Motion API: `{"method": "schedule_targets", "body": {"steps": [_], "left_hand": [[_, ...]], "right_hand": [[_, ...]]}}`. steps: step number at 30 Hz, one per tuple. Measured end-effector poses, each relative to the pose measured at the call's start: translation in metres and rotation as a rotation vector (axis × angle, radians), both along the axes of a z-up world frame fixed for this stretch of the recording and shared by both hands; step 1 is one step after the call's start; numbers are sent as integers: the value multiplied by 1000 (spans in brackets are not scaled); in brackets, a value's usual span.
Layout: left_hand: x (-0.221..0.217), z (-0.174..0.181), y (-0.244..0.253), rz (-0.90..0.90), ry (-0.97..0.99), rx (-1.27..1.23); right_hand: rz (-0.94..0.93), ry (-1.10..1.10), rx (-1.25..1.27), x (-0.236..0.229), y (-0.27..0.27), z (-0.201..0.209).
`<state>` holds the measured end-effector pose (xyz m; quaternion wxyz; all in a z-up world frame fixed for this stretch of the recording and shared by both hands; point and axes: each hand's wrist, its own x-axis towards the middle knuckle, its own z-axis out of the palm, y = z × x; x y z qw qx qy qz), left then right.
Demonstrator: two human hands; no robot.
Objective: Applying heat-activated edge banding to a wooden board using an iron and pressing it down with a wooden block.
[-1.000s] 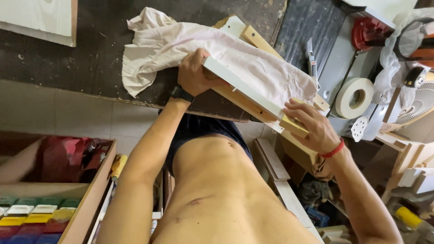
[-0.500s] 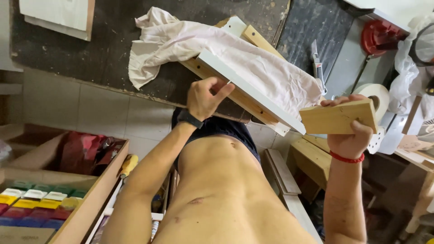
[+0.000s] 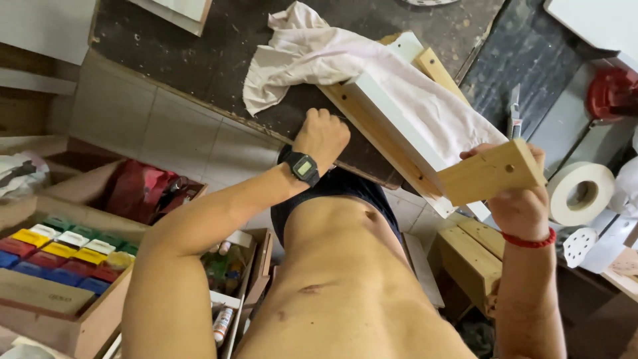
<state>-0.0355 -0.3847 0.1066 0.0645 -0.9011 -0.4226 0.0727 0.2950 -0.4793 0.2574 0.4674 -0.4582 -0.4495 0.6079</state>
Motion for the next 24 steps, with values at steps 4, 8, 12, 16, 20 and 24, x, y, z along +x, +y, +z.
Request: {"method": "schedule_targets", "body": {"steps": [4, 8, 12, 16, 20, 24], "left_hand": [[-2, -5, 13, -17, -56, 69], [-18, -7, 36, -41, -344, -113], [-18, -25, 59, 185, -1079, -201], [8, -31, 54, 137, -1278, -398], [29, -58, 56, 117, -1349, -464], [42, -116, 64, -10, -1353, -153]], "right_hand": [[67, -177, -47, -11, 25, -4], [213, -738, 30, -49, 57, 4], [258, -833, -51, -75, 81, -6], [320, -939, 22, -98, 116, -2], [354, -1024, 204, -117, 141, -11], [395, -1053, 217, -118, 152, -32]]}}
